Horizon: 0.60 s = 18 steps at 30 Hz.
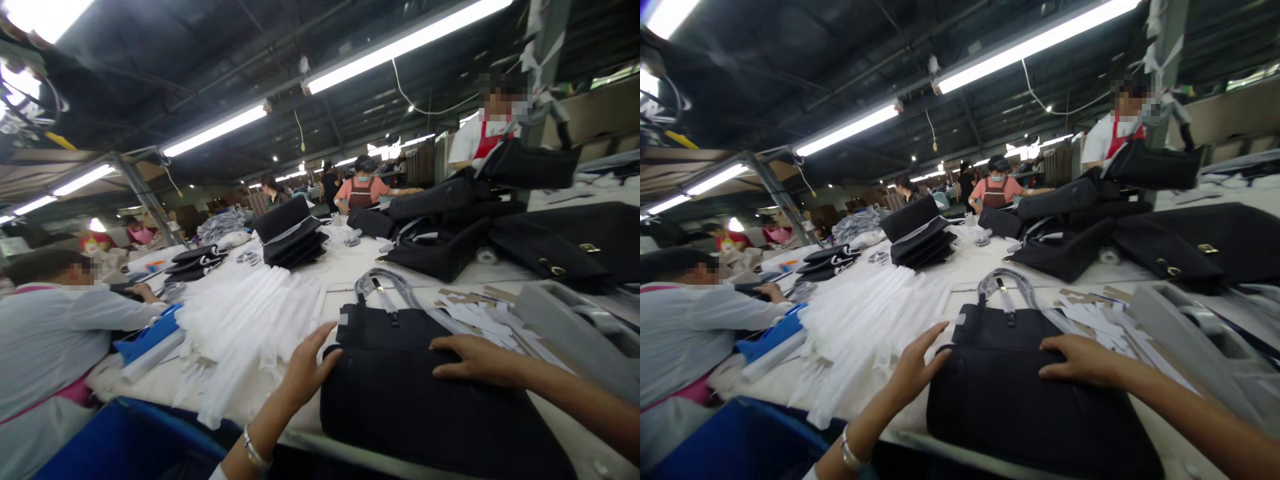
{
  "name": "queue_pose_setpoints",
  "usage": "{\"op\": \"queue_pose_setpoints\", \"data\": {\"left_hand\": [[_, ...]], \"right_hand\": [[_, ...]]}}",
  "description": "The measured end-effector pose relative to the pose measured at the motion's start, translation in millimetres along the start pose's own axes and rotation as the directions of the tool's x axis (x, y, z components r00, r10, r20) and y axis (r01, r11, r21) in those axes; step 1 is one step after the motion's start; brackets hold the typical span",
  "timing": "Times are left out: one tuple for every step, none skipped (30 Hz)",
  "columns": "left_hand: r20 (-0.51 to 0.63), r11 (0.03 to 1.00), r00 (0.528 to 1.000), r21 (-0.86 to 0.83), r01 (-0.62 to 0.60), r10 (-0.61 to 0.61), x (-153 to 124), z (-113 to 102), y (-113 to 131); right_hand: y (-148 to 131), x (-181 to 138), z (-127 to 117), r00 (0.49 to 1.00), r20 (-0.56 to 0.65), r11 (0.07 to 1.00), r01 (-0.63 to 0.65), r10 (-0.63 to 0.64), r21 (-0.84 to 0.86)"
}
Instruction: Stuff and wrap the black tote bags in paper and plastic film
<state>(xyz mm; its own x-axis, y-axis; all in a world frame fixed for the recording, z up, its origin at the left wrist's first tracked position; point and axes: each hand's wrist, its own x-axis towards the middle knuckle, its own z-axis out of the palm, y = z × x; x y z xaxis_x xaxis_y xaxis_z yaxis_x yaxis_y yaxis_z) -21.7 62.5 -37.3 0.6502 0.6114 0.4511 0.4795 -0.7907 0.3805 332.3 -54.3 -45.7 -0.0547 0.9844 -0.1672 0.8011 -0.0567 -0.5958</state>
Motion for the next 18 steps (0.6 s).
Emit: {"op": "queue_pose_setpoints", "data": {"left_hand": [[0.023, 0.997, 0.999, -0.075, 0.026, -0.025, -3, 6, 0], [0.055, 0.988, 0.997, -0.143, 0.058, -0.050, -5, 10, -1], [0.096, 0.974, 0.992, -0.204, 0.096, -0.078, -7, 13, -4], [0.142, 0.954, 0.983, -0.260, 0.147, -0.113, -8, 15, -7], [0.194, 0.926, 0.969, -0.313, 0.210, -0.154, -10, 17, -11], [0.239, 0.892, 0.951, -0.358, 0.275, -0.197, -11, 17, -15], [0.272, 0.859, 0.933, -0.390, 0.332, -0.237, -13, 17, -18], [0.292, 0.834, 0.918, -0.406, 0.374, -0.269, -14, 17, -19], [0.298, 0.824, 0.908, -0.402, 0.399, -0.295, -14, 16, -19], [0.289, 0.830, 0.904, -0.378, 0.411, -0.315, -15, 16, -18], [0.269, 0.846, 0.904, -0.339, 0.411, -0.332, -15, 16, -16], [0.240, 0.863, 0.907, -0.297, 0.409, -0.347, -15, 16, -13], [0.212, 0.874, 0.908, -0.260, 0.409, -0.362, -15, 17, -11], [0.186, 0.878, 0.908, -0.240, 0.413, -0.376, -15, 18, -8], [0.168, 0.875, 0.906, -0.242, 0.420, -0.388, -15, 19, -7], [0.161, 0.863, 0.902, -0.263, 0.431, -0.401, -16, 20, -6], [0.160, 0.845, 0.895, -0.293, 0.447, -0.417, -16, 22, -7], [0.165, 0.825, 0.887, -0.326, 0.461, -0.431, -17, 23, -8]], "right_hand": [[0, 0, 0, 1.000, 0.007, 1.000, 0.006, -0.006, -0.006], [0, 1, 0, 1.000, 0.015, 1.000, 0.010, -0.010, -0.013], [0, 1, -1, 1.000, 0.022, 1.000, 0.011, -0.010, -0.024], [0, 1, -1, 1.000, 0.027, 0.999, 0.011, -0.010, -0.037], [0, 1, -1, 0.999, 0.035, 0.999, 0.010, -0.008, -0.050], [0, 2, -2, 0.999, 0.043, 0.998, 0.011, -0.008, -0.063], [1, 1, -2, 0.999, 0.049, 0.997, 0.015, -0.011, -0.074], [1, 1, -2, 0.998, 0.058, 0.996, 0.022, -0.017, -0.082], [1, 1, -3, 0.998, 0.065, 0.996, 0.030, -0.024, -0.088], [1, 2, -3, 0.997, 0.073, 0.995, 0.039, -0.033, -0.094], [2, 2, -3, 0.996, 0.076, 0.994, 0.047, -0.040, -0.100], [2, 3, -3, 0.996, 0.074, 0.993, 0.053, -0.045, -0.106], [2, 3, -2, 0.997, 0.067, 0.992, 0.054, -0.047, -0.113], [2, 4, -2, 0.997, 0.055, 0.991, 0.056, -0.050, -0.120], [1, 4, -2, 0.998, 0.037, 0.990, 0.060, -0.056, -0.124], [1, 3, -3, 0.998, 0.018, 0.990, 0.069, -0.067, -0.123], [0, 3, -4, 0.997, -0.003, 0.991, 0.080, -0.081, -0.110], [0, 1, -6, 0.995, -0.027, 0.992, 0.092, -0.095, -0.088]]}}
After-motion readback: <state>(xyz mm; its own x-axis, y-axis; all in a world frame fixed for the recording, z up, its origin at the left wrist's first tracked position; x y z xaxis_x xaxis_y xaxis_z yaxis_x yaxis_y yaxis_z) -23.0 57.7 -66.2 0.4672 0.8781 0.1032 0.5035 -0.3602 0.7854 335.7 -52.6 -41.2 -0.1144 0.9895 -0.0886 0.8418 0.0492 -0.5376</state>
